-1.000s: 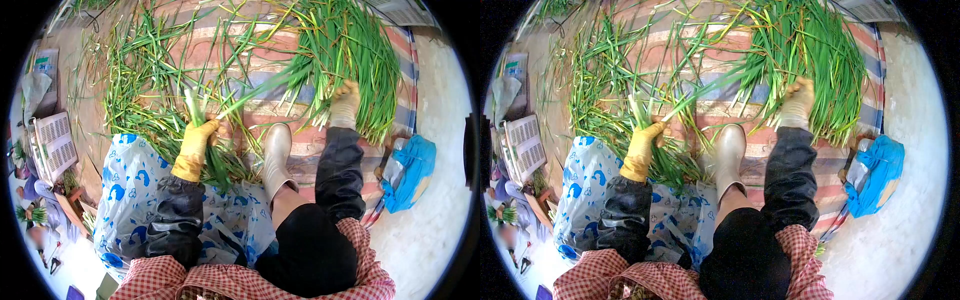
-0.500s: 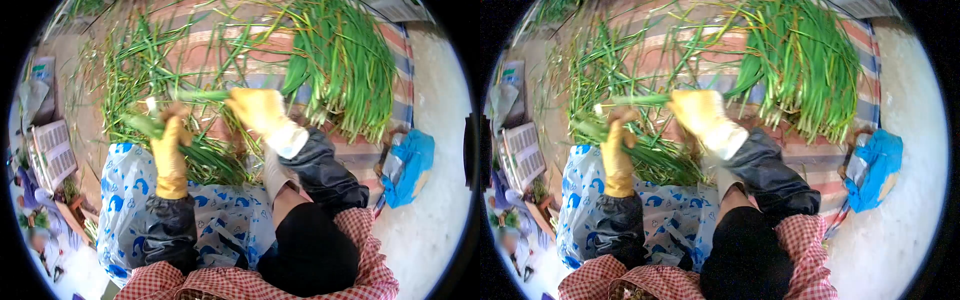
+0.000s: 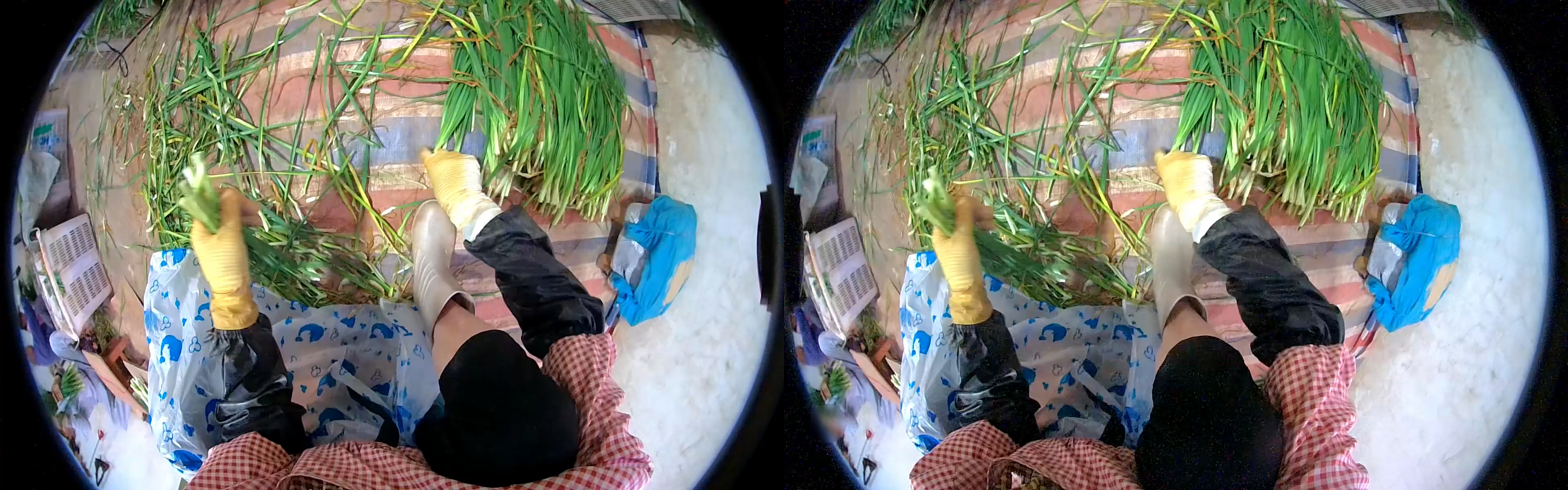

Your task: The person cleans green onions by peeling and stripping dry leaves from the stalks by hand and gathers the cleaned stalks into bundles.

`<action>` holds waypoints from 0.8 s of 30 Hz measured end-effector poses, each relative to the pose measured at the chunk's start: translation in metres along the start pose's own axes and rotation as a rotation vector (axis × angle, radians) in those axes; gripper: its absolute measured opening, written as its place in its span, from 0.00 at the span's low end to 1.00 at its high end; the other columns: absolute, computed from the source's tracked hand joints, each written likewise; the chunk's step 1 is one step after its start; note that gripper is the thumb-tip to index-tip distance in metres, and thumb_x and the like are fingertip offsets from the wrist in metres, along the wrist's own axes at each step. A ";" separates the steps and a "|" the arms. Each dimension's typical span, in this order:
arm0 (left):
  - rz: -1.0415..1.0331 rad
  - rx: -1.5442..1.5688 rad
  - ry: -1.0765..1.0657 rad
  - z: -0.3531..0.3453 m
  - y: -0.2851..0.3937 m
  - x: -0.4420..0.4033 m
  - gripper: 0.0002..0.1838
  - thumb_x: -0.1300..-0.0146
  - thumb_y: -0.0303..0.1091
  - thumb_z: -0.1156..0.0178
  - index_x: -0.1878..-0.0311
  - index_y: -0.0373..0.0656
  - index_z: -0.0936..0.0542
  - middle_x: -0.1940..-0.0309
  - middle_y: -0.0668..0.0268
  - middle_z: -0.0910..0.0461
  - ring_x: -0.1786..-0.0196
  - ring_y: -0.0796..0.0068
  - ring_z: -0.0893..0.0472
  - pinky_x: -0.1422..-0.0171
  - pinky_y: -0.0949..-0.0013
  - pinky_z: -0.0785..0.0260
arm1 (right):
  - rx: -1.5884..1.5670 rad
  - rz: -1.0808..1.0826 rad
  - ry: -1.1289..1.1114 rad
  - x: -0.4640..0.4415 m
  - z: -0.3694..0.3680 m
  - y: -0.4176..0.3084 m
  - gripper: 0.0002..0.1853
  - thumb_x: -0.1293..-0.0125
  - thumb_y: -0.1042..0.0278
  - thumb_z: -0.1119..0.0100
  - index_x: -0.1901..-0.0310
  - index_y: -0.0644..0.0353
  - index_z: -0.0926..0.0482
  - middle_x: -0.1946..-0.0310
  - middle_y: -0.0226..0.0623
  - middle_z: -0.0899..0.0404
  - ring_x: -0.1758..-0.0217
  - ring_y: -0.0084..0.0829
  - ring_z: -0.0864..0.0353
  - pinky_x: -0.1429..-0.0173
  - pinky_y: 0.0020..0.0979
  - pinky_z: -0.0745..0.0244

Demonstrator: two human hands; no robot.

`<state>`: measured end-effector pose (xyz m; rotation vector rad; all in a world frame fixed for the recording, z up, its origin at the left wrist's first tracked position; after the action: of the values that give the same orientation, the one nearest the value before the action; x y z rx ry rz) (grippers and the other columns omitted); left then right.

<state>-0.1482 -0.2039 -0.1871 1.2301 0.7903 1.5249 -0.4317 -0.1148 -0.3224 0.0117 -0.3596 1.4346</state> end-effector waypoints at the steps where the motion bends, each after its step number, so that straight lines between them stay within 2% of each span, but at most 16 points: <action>1: 0.026 0.034 -0.015 -0.002 -0.003 0.002 0.07 0.35 0.31 0.43 0.56 0.40 0.23 0.73 0.66 0.20 0.77 0.81 0.27 0.72 0.78 0.35 | 0.058 0.045 -0.075 0.001 -0.013 0.003 0.03 0.45 0.75 0.48 0.70 0.56 0.25 0.77 0.40 0.20 0.72 0.41 0.17 0.72 0.39 0.24; 3: 0.048 0.034 -0.136 -0.023 -0.023 0.004 0.10 0.35 0.27 0.46 0.51 0.39 0.23 0.68 0.65 0.19 0.77 0.83 0.29 0.72 0.79 0.36 | -0.125 0.135 0.005 0.001 0.012 -0.030 0.02 0.44 0.73 0.47 0.70 0.55 0.25 0.78 0.39 0.22 0.72 0.41 0.18 0.71 0.40 0.25; 4: 0.118 -0.044 -0.200 -0.020 -0.032 0.003 0.22 0.37 0.26 0.44 0.39 0.38 0.29 0.56 0.62 0.20 0.71 0.86 0.28 0.70 0.81 0.37 | -0.186 0.150 0.051 0.000 0.016 -0.031 0.03 0.40 0.69 0.48 0.69 0.56 0.25 0.78 0.38 0.22 0.74 0.39 0.17 0.72 0.37 0.24; 5: 0.121 -0.045 -0.214 -0.025 -0.031 0.006 0.22 0.37 0.26 0.44 0.39 0.38 0.29 0.56 0.62 0.20 0.71 0.86 0.28 0.70 0.81 0.37 | -0.338 0.275 0.216 0.007 0.052 -0.081 0.04 0.40 0.66 0.48 0.69 0.55 0.26 0.78 0.37 0.23 0.77 0.39 0.19 0.73 0.38 0.24; 7: 0.017 0.012 -0.388 -0.038 -0.021 0.017 0.24 0.38 0.27 0.43 0.37 0.40 0.32 0.46 0.61 0.25 0.60 0.83 0.25 0.59 0.78 0.31 | -0.483 0.289 0.126 0.013 0.083 -0.109 0.08 0.37 0.61 0.48 0.68 0.54 0.27 0.75 0.38 0.23 0.74 0.41 0.20 0.69 0.40 0.25; 8: -0.089 0.054 -0.499 -0.047 -0.017 0.019 0.28 0.39 0.28 0.40 0.35 0.41 0.35 0.42 0.63 0.29 0.49 0.77 0.26 0.46 0.71 0.30 | -0.981 0.358 0.201 0.020 0.124 -0.138 0.08 0.35 0.61 0.48 0.65 0.55 0.27 0.74 0.38 0.22 0.72 0.41 0.19 0.69 0.38 0.25; 9: -0.033 -0.002 -0.650 -0.047 -0.012 0.022 0.32 0.42 0.31 0.34 0.36 0.42 0.35 0.44 0.65 0.28 0.43 0.72 0.27 0.39 0.66 0.32 | -1.304 0.377 0.168 0.020 0.139 -0.145 0.07 0.34 0.62 0.46 0.63 0.55 0.28 0.74 0.38 0.23 0.72 0.38 0.20 0.69 0.34 0.26; 10: -0.001 0.132 -0.603 -0.039 -0.008 0.027 0.31 0.43 0.27 0.35 0.36 0.41 0.34 0.47 0.67 0.26 0.47 0.75 0.26 0.43 0.69 0.31 | -1.389 0.375 0.108 0.019 0.137 -0.147 0.07 0.35 0.65 0.44 0.60 0.57 0.27 0.74 0.37 0.24 0.71 0.35 0.20 0.70 0.32 0.26; 13: -0.008 0.178 -0.440 -0.032 0.022 0.029 0.24 0.41 0.26 0.36 0.41 0.40 0.28 0.55 0.69 0.22 0.54 0.80 0.25 0.50 0.74 0.30 | -1.860 0.149 -0.257 0.017 0.154 -0.127 0.13 0.34 0.54 0.47 0.61 0.55 0.23 0.69 0.46 0.19 0.66 0.49 0.19 0.64 0.42 0.24; 15: -0.327 -0.177 -0.031 -0.002 0.071 0.007 0.18 0.39 0.28 0.37 0.46 0.40 0.24 0.56 0.69 0.20 0.54 0.80 0.24 0.50 0.74 0.31 | -0.755 -0.207 0.171 0.007 0.104 -0.040 0.13 0.36 0.57 0.42 0.59 0.57 0.23 0.73 0.45 0.19 0.69 0.41 0.17 0.67 0.35 0.24; 16: -0.394 -0.181 0.063 0.014 0.074 -0.002 0.16 0.38 0.28 0.39 0.47 0.40 0.23 0.56 0.68 0.20 0.54 0.80 0.24 0.50 0.74 0.31 | -0.803 -0.213 0.216 0.007 0.103 -0.034 0.18 0.38 0.51 0.42 0.61 0.60 0.21 0.73 0.50 0.19 0.67 0.44 0.17 0.63 0.39 0.24; 17: -0.451 -0.185 0.163 0.028 0.074 -0.006 0.13 0.37 0.28 0.40 0.48 0.40 0.22 0.56 0.68 0.20 0.54 0.80 0.23 0.50 0.75 0.31 | -0.226 -0.426 -0.233 0.011 0.045 0.013 0.23 0.39 0.47 0.43 0.62 0.63 0.19 0.72 0.51 0.19 0.67 0.45 0.17 0.60 0.41 0.24; 19: -0.453 -0.255 0.165 0.020 0.069 -0.005 0.12 0.36 0.27 0.42 0.49 0.39 0.22 0.58 0.67 0.19 0.55 0.80 0.23 0.51 0.76 0.31 | -0.177 -0.472 -0.367 0.017 0.022 0.028 0.23 0.39 0.47 0.45 0.63 0.64 0.18 0.72 0.48 0.18 0.67 0.43 0.16 0.59 0.41 0.24; 21: -0.257 -0.460 -0.091 -0.010 0.031 -0.002 0.12 0.36 0.25 0.42 0.49 0.39 0.22 0.54 0.65 0.20 0.54 0.79 0.22 0.50 0.76 0.30 | -0.565 -0.640 -0.424 0.032 -0.087 0.064 0.21 0.39 0.52 0.46 0.62 0.64 0.18 0.73 0.43 0.17 0.69 0.40 0.17 0.60 0.39 0.24; 23: -0.185 -0.500 -0.264 -0.041 0.008 0.006 0.14 0.38 0.23 0.41 0.49 0.40 0.22 0.51 0.63 0.21 0.50 0.75 0.23 0.46 0.73 0.29 | -0.828 -0.662 -0.299 0.034 -0.089 0.036 0.16 0.42 0.57 0.43 0.64 0.62 0.18 0.74 0.37 0.18 0.74 0.29 0.20 0.66 0.32 0.24; 24: 0.133 0.049 -0.395 -0.066 -0.013 0.013 0.17 0.37 0.29 0.41 0.45 0.40 0.26 0.50 0.62 0.22 0.48 0.73 0.23 0.44 0.71 0.30 | -1.413 -0.692 -0.448 0.039 -0.066 -0.006 0.13 0.45 0.57 0.39 0.65 0.57 0.16 0.76 0.33 0.19 0.76 0.25 0.22 0.72 0.29 0.25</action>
<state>-0.2080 -0.1812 -0.2133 1.5835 0.4956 1.3103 -0.4067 -0.0630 -0.3737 -0.6308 -1.5052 0.2574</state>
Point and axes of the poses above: each hand's wrist, its own x-axis away from the middle knuckle, its own z-axis out of the back of the hand, y = z × x, the point moved 6 cm from there along -x, towards the middle knuckle
